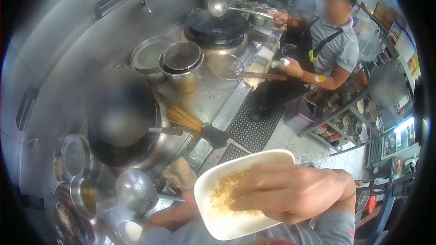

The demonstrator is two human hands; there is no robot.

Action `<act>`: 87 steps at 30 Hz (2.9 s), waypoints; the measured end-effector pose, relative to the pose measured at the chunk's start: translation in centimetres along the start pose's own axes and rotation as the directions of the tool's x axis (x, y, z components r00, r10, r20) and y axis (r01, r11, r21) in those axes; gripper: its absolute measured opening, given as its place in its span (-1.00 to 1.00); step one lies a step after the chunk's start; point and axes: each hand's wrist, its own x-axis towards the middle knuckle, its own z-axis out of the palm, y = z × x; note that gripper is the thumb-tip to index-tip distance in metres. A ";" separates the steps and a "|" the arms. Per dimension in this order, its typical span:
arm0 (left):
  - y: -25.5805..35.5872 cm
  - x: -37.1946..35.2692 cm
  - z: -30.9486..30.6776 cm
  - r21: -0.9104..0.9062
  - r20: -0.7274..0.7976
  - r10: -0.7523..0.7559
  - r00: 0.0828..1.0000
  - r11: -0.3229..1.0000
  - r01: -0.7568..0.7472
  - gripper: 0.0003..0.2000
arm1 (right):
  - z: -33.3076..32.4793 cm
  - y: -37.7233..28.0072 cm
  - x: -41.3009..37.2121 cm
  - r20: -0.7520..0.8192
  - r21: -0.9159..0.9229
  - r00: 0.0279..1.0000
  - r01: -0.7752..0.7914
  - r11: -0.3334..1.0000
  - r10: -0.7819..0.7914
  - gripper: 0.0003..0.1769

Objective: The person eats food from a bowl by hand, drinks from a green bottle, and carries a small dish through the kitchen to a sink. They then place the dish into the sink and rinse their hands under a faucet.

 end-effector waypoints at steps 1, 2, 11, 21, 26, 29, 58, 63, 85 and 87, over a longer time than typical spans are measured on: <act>0.2 -0.1 0.0 0.006 -0.005 -0.001 1.000 1.000 0.001 -0.11 | 0.2 0.7 -0.5 0.028 -0.010 0.998 0.049 0.999 -0.048 -0.71; 0.3 -0.2 0.0 0.013 -0.011 0.004 1.000 1.000 -0.004 -0.11 | 0.3 1.3 -1.0 0.055 -0.017 0.994 0.098 0.995 -0.097 -0.68; 1.7 -1.1 -0.4 0.110 -0.086 0.021 0.996 0.994 -0.011 -0.07 | -0.5 -0.8 -0.7 -0.273 -0.178 0.844 0.427 0.887 -0.461 -0.80; 1.7 -1.0 -0.8 0.070 0.011 -0.010 1.000 0.998 0.009 -0.02 | 2.5 3.7 -3.3 -0.002 -0.151 0.995 0.096 0.984 -0.097 -0.65; 1.5 0.5 0.4 0.499 -0.207 0.091 0.974 0.866 0.025 -0.01 | 5.8 5.6 -4.4 -0.031 -0.106 0.984 -0.178 0.978 0.175 -0.55; 1.5 0.7 -1.5 0.181 -0.047 0.003 0.999 0.983 0.005 -0.01 | 5.9 7.8 -5.0 -0.079 -0.129 0.991 -0.118 0.985 0.109 -0.61; 0.2 0.8 -2.1 0.326 -0.215 -0.144 0.966 0.922 0.210 -0.06 | 11.8 9.9 -7.1 0.015 -0.352 0.890 -0.422 0.836 0.456 -0.59; 0.3 0.5 -1.9 0.279 -0.224 -0.191 0.956 0.927 0.251 -0.05 | 10.9 8.7 -6.9 -0.122 -0.316 0.892 -0.451 0.835 0.436 -0.63; -1.2 0.9 -1.2 0.343 -0.222 -0.208 0.953 0.898 0.276 -0.02 | 9.5 7.7 -8.4 -0.377 -0.042 0.842 -0.431 0.901 0.385 -0.65; -1.1 1.1 -1.1 0.347 -0.215 -0.219 0.952 0.894 0.284 -0.02 | 10.2 9.2 -9.0 -0.235 -0.218 0.926 -0.347 0.912 0.296 -0.67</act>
